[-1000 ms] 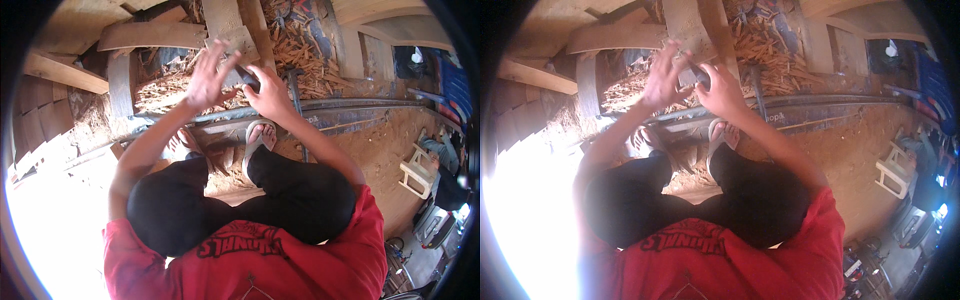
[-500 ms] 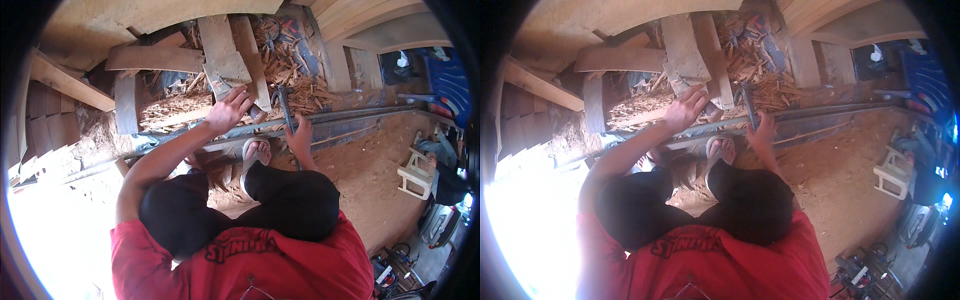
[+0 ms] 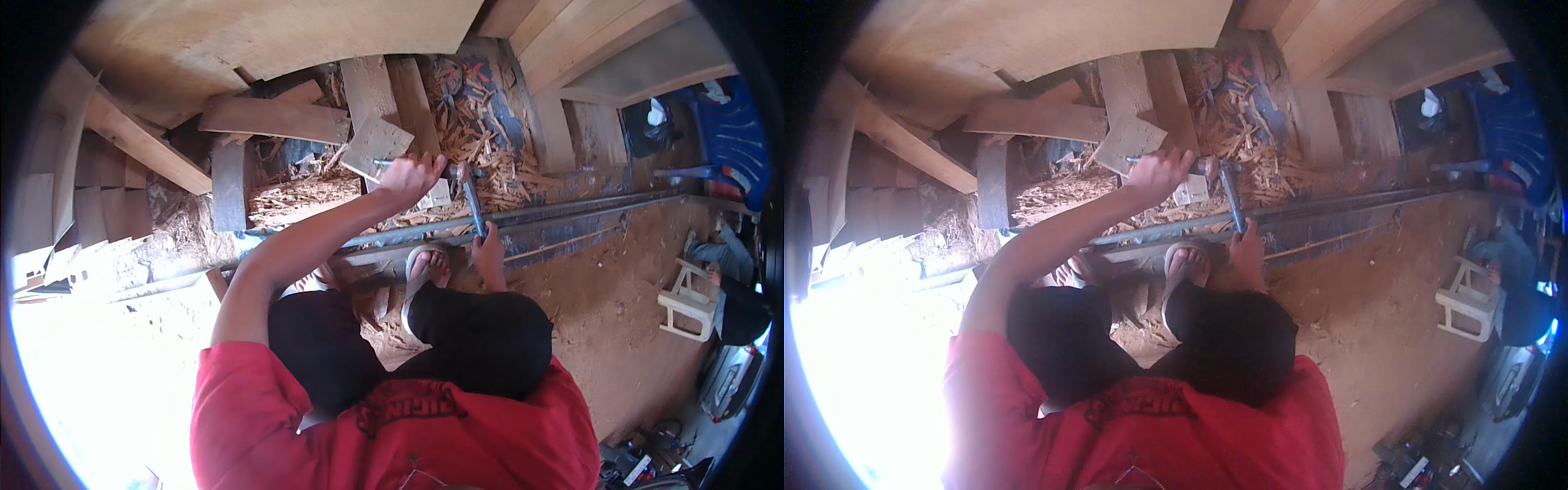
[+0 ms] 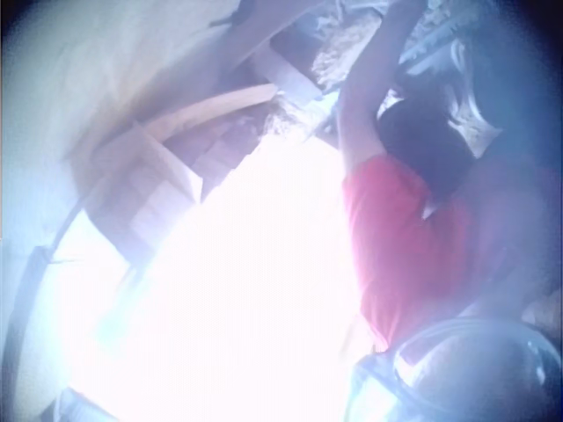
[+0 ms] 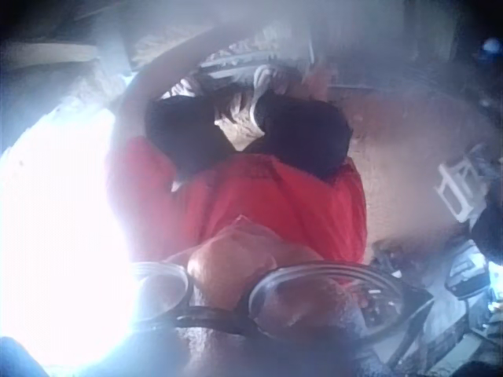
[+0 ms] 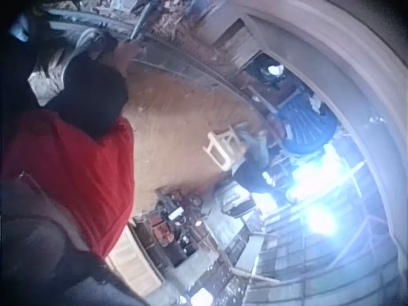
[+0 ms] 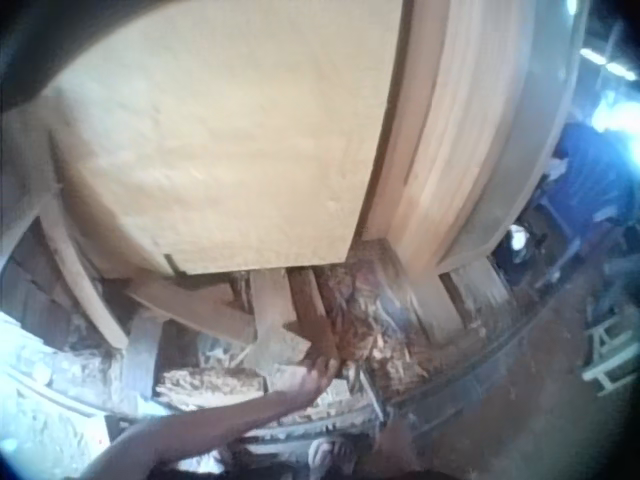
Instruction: The person is sitting on the floor and using a chisel and hammer to carve and shape a wooden beam. They repeatedly strike the chisel to remove wood shavings and adjust the piece as needed.
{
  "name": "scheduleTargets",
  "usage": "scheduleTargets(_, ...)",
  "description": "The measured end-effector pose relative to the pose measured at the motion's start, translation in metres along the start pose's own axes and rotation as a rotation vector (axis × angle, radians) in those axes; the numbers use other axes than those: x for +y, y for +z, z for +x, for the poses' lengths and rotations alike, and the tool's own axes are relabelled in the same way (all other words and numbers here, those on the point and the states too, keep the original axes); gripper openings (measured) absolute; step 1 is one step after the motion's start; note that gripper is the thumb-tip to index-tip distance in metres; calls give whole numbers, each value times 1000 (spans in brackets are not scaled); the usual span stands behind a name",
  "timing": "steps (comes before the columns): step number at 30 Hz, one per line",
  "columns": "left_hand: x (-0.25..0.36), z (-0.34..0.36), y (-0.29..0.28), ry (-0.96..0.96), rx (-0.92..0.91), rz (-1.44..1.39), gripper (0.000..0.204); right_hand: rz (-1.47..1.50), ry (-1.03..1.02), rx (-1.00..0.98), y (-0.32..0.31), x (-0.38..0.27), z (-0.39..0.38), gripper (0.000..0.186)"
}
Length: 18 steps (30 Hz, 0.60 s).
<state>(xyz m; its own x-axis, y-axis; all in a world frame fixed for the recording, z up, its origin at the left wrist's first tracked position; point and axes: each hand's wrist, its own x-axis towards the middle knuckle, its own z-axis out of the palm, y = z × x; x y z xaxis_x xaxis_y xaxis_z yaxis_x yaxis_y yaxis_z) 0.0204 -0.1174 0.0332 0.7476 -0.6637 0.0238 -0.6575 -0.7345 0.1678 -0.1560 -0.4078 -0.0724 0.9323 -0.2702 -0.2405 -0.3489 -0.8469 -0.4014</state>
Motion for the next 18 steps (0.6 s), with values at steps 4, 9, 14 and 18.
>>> scheduleTargets(4, -17, 23, -4, -189, -155, -340, 42, -1, -74, 122, 11, 3, -3, 51)
scheduleTargets(9, -21, 20, 0, -202, -96, -593, 50, 58, -66, 159, 2, 0, -2, 42)
scheduleTargets(14, -37, 36, -3, 39, -212, -444, 69, 739, 316, -169, -43, -5, -21, 25)
scheduleTargets(18, -46, 48, -11, -15, -549, -682, 80, 812, 261, -141, -86, -10, -47, 15)
